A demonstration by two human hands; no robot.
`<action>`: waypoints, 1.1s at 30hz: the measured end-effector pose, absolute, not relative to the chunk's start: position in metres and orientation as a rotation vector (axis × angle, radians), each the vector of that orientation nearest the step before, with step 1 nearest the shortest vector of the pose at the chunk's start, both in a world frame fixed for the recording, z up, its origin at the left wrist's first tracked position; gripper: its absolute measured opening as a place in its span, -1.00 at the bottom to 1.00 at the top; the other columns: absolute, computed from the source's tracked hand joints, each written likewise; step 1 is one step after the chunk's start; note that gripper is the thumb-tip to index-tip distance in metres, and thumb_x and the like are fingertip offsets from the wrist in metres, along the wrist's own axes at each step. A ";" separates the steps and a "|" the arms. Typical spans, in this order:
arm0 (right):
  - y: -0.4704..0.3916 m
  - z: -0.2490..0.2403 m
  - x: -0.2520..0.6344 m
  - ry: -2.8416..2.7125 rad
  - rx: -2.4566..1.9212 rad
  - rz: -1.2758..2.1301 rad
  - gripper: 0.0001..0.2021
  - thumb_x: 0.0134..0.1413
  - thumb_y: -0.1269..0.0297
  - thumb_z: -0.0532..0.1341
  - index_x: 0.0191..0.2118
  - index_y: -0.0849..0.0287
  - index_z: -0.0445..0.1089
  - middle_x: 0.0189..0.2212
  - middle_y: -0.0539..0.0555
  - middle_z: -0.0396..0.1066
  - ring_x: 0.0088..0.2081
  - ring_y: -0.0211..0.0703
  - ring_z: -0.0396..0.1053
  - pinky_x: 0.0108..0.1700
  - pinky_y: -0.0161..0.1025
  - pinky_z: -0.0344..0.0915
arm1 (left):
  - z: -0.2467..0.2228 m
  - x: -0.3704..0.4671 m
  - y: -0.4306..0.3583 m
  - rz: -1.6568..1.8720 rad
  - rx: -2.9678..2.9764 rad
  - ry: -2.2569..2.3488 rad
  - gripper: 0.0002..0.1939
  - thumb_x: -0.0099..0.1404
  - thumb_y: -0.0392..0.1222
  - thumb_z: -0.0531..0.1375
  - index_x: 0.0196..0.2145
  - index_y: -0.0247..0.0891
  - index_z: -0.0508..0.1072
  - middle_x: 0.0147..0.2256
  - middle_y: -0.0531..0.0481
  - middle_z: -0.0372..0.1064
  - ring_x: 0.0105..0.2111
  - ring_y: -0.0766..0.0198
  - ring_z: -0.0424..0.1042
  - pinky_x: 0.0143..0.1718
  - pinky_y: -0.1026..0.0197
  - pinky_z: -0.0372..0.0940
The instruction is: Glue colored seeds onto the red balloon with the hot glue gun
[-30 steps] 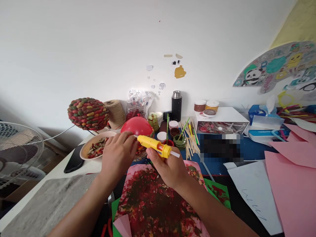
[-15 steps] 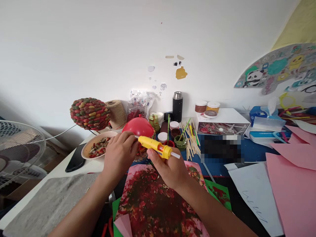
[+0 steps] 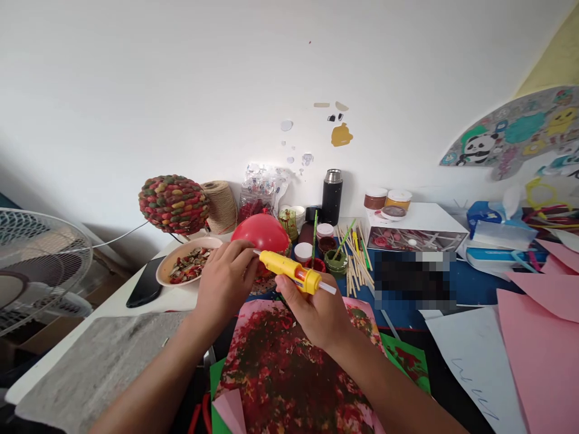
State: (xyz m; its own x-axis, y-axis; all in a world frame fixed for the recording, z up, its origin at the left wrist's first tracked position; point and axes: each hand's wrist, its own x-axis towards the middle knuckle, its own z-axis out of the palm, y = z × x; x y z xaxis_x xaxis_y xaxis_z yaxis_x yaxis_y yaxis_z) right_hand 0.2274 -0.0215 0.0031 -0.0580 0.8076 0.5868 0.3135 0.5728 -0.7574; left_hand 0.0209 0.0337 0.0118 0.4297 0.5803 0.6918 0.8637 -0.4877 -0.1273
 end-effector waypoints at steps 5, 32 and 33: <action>-0.021 0.001 0.229 -1.654 -0.971 0.468 -0.54 0.54 0.04 0.16 -0.41 0.11 0.53 -0.54 0.06 0.55 -0.49 -0.08 0.54 -0.38 -0.25 0.40 | 0.011 0.021 0.033 -0.866 -2.260 -1.162 -0.80 0.58 -0.25 0.18 -0.19 -0.24 0.61 -0.06 -0.22 0.65 -0.17 -0.04 0.58 -0.10 -0.03 0.41; -0.025 -0.005 0.231 -1.628 -0.977 0.680 -0.48 0.50 -0.15 0.17 -0.39 0.11 0.53 -0.65 -0.06 0.28 -0.64 -0.18 0.28 -0.58 -0.27 0.24 | 0.003 -0.124 0.100 -0.317 -2.333 -2.038 -0.70 0.32 -0.11 0.13 -0.33 -0.15 0.68 -0.14 -0.23 0.71 -0.12 -0.11 0.59 -0.13 0.06 0.36; -0.025 -0.005 0.231 -1.641 -0.976 0.657 -0.48 0.51 -0.14 0.17 -0.40 0.11 0.53 -0.66 -0.06 0.28 -0.64 -0.18 0.28 -0.57 -0.26 0.25 | 0.003 -0.123 0.102 -0.305 -2.354 -2.030 -0.72 0.31 -0.11 0.14 -0.37 -0.14 0.66 -0.15 -0.23 0.70 -0.11 -0.12 0.58 -0.12 0.07 0.35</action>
